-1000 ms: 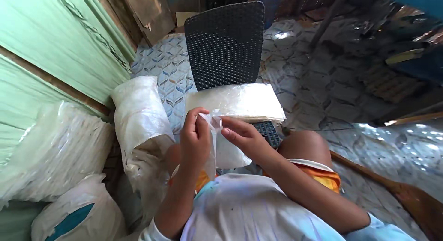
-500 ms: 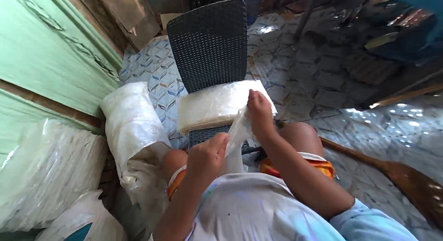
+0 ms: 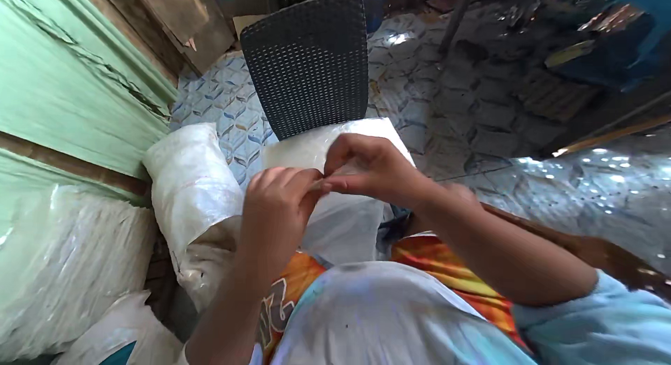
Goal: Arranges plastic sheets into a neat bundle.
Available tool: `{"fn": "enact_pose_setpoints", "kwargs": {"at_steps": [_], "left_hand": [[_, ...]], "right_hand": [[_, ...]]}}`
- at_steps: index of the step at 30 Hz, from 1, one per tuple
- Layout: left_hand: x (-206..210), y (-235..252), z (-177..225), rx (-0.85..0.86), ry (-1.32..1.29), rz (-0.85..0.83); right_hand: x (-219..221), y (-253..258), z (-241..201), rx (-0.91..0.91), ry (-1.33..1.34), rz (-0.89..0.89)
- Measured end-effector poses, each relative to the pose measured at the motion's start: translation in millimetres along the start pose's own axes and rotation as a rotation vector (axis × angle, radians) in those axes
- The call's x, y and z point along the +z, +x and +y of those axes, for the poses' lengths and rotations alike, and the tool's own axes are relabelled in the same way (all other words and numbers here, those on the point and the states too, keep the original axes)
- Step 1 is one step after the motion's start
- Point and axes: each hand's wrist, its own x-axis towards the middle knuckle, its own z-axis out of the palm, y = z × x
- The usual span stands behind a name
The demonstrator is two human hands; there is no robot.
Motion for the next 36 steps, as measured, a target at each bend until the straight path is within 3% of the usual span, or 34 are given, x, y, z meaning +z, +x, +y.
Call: {"fn": "enact_pose_setpoints", "kwargs": {"at_steps": [2, 3, 5, 7, 9, 11, 12, 14, 16, 19, 21, 23, 25, 27, 30, 32, 36], "left_hand": [[-4, 16, -1, -0.027, 0.0, 0.096], [-12, 23, -11, -0.066, 0.038, 0.157], [-35, 37, -48, -0.156, 0.133, 0.286], [-53, 48, -100, -0.252, 0.153, 0.395], [-53, 55, -151, -0.411, 0.051, 0.464], [-26, 61, -186, -0.642, -0.12, 0.466], [-3, 63, -194, -0.763, -0.231, 0.437], [52, 63, -204, -0.977, -0.48, 0.336], [110, 59, -221, -1.097, -0.624, 0.273], [171, 52, -247, -1.126, -0.58, 0.148], [186, 54, -255, -1.132, -0.498, 0.056], [199, 57, -262, -1.115, -0.409, 0.001], [218, 55, -271, -1.115, -0.337, -0.053], [232, 53, -274, -1.152, -0.296, -0.069], [236, 51, -268, -1.173, -0.297, -0.046], [239, 45, -266, -1.168, -0.302, -0.05], [250, 47, -269, -1.15, -0.187, -0.094]], "right_hand": [[9, -1, 21, 0.244, 0.187, -0.088], [8, -8, 42, 0.395, 0.16, -0.189], [-7, -35, 97, 0.626, 0.033, -0.447], [-39, -74, 145, 0.697, 0.006, -0.502], [-76, -97, 162, 0.754, 0.096, -0.234], [-99, -94, 162, 0.759, 0.318, 0.252], [-106, -86, 164, 0.738, 0.438, 0.41], [-117, -68, 171, 0.716, 0.571, 0.493], [-122, -52, 190, 0.796, 0.524, 0.569], [-136, -34, 238, 0.989, 0.124, 0.641], [-150, -22, 255, 1.087, -0.165, 0.495], [-163, -8, 271, 1.175, -0.293, 0.351], [-172, -6, 300, 1.205, -0.213, 0.374], [-173, -15, 321, 1.197, 0.083, 0.495], [-165, -28, 323, 1.177, 0.355, 0.54], [-155, -36, 321, 1.203, 0.178, 0.547], [-131, -31, 312, 1.162, -0.509, 0.475]]}}
